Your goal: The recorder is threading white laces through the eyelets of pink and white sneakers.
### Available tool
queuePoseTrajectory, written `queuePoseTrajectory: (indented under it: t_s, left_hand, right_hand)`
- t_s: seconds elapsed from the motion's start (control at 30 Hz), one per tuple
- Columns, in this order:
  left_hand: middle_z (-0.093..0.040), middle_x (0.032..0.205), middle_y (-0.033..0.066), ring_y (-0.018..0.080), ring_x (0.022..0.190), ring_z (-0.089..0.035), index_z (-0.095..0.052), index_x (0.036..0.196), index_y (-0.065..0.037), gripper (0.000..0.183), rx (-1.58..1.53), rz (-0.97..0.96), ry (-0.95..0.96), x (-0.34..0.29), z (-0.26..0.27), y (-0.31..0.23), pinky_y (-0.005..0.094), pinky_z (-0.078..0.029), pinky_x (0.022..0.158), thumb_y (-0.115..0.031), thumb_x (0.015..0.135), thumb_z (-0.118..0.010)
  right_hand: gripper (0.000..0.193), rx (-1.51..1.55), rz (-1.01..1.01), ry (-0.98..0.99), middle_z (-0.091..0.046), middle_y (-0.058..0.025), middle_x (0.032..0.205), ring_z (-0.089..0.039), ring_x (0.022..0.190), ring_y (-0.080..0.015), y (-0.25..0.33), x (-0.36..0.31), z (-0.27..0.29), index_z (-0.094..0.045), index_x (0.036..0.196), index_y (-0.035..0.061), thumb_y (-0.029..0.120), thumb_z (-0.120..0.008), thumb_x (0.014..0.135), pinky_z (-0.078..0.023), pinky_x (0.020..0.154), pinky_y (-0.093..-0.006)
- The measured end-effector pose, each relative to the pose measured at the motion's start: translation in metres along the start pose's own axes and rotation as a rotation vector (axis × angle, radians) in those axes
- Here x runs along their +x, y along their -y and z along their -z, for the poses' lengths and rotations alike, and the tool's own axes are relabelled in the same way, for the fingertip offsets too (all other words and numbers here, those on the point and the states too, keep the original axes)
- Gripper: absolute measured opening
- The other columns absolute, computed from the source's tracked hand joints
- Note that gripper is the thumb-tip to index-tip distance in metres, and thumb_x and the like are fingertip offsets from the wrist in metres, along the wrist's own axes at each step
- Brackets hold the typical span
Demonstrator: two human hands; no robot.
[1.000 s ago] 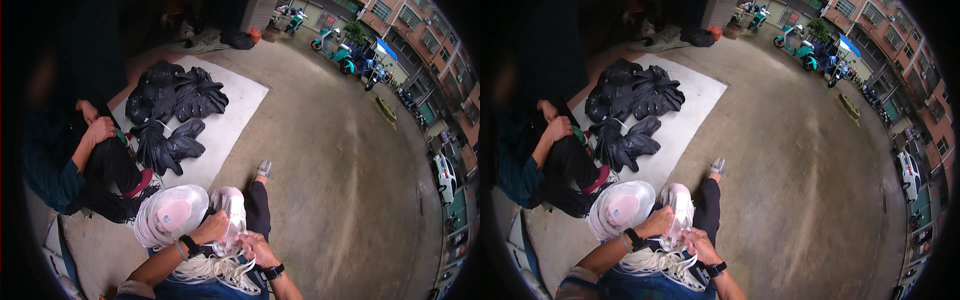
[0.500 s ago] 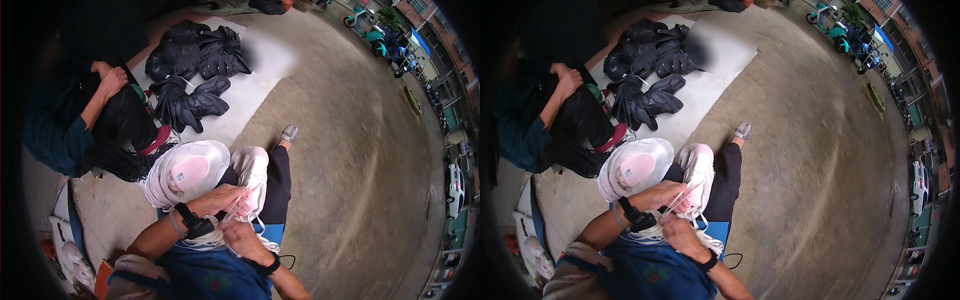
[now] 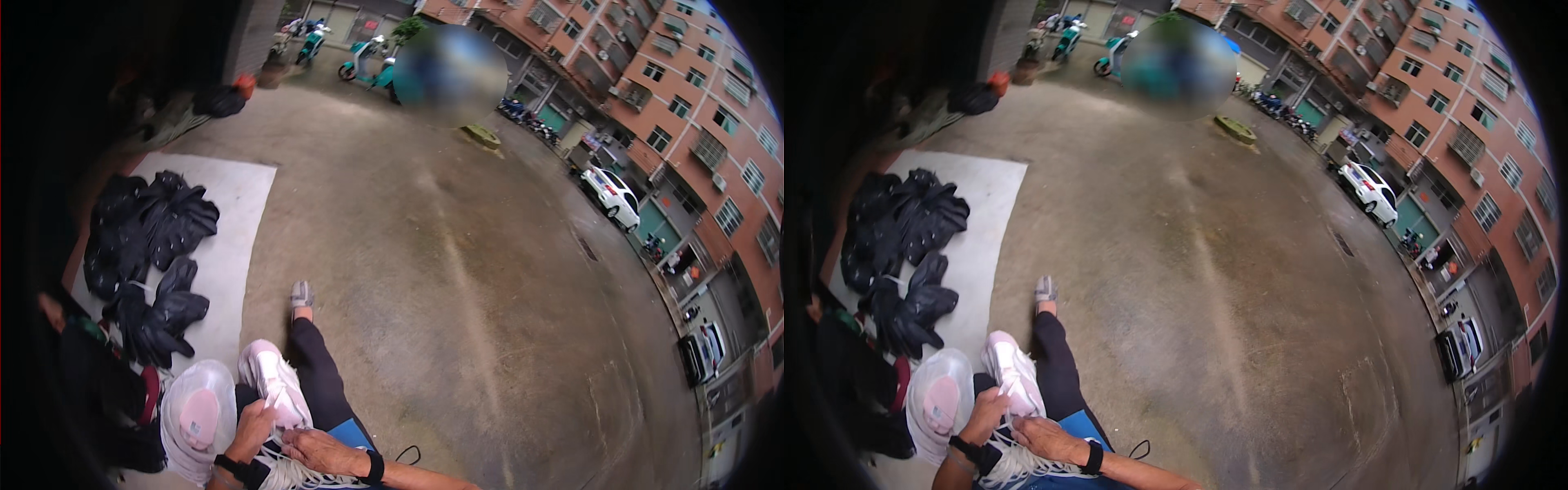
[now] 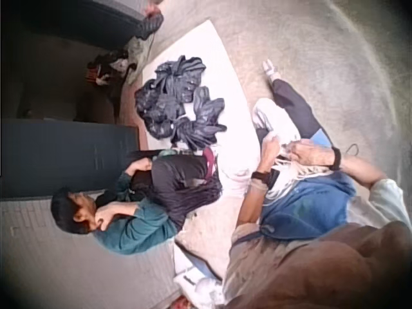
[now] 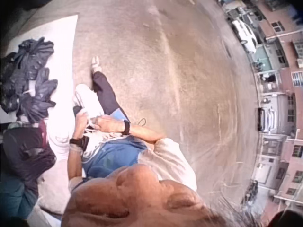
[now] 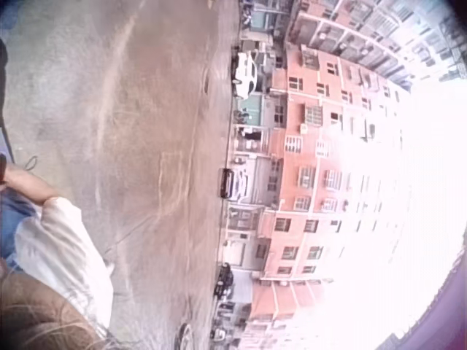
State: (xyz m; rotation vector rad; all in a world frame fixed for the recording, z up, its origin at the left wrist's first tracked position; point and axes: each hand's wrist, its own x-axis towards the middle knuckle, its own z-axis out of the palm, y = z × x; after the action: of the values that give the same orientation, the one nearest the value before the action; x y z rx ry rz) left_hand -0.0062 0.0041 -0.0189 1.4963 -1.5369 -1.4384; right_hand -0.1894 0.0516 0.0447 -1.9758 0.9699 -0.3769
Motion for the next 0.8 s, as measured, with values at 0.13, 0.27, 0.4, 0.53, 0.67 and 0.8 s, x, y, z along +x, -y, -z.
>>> queuePoseTrajectory:
  t_s: [0.13,0.27,0.4,0.53,0.67,0.8]
  left_hand:
    - [-0.058,0.069,0.0181,0.0286,0.066,-0.058,-0.059,0.078,0.005,0.02,0.166,-0.232,-0.084,0.001,-0.006,0.049,0.0423,-0.047,0.062,-0.014,0.084,-0.053]
    - [-0.058,0.068,0.0148,0.0286,0.062,-0.058,-0.062,0.073,-0.001,0.019,0.54,-0.554,0.087,0.0,-0.015,0.042,0.0427,-0.048,0.059,-0.017,0.081,-0.055]
    - [-0.057,0.064,0.0172,0.0261,0.06,-0.058,-0.061,0.069,-0.002,0.025,0.461,-0.905,0.007,0.023,-0.041,0.04,0.0392,-0.046,0.055,-0.023,0.081,-0.055]
    - [-0.059,0.077,0.0142,0.0227,0.069,-0.058,-0.059,0.08,-0.005,0.027,0.21,-0.511,0.066,0.028,-0.051,0.055,0.0377,-0.044,0.061,-0.03,0.09,-0.054]
    - [-0.06,0.075,0.0111,0.0205,0.069,-0.053,-0.059,0.087,-0.004,0.021,0.126,-0.666,-0.039,0.054,-0.068,0.079,0.037,-0.044,0.066,-0.024,0.093,-0.055]
    - [-0.061,0.073,0.0092,0.0169,0.066,-0.05,-0.064,0.086,-0.002,0.019,-0.271,-0.402,0.111,0.04,-0.068,0.074,0.0356,-0.044,0.065,-0.019,0.092,-0.057]
  right_hand:
    - [0.028,0.062,-0.068,-0.126,-0.063,-0.0231,0.091,-0.061,0.087,-0.041,-0.019,0.012,-0.006,-0.059,0.103,0.0003,0.026,-0.05,0.096,-0.049,0.076,-0.0455]
    - [0.032,-0.128,-0.196,0.03,-0.068,-0.0147,0.091,-0.068,0.083,-0.0245,-0.033,0.007,0.002,-0.062,0.113,0.0047,0.03,-0.053,0.095,-0.053,0.075,-0.0358]
    - [0.025,0.492,-0.105,-0.094,-0.061,-0.0036,0.078,-0.056,0.067,-0.0118,-0.038,-0.007,0.006,-0.057,0.102,0.0,-0.01,-0.042,0.085,-0.047,0.058,-0.0256]
    - [0.006,0.619,-0.278,0.135,-0.061,-0.0008,0.085,-0.055,0.077,-0.0092,0.001,-0.001,0.028,-0.059,0.099,0.006,0.01,-0.057,0.095,-0.044,0.069,-0.0226]
    - [0.011,0.627,-0.198,0.252,-0.062,-0.0022,0.086,-0.056,0.078,-0.0108,-0.006,0.022,0.038,-0.059,0.1,0.0057,0.015,-0.056,0.097,-0.045,0.071,-0.0243]
    - [0.012,0.537,-0.362,0.112,-0.062,-0.0027,0.086,-0.056,0.077,-0.0115,0.012,0.007,0.043,-0.059,0.101,0.0057,0.017,-0.055,0.097,-0.045,0.071,-0.0252]
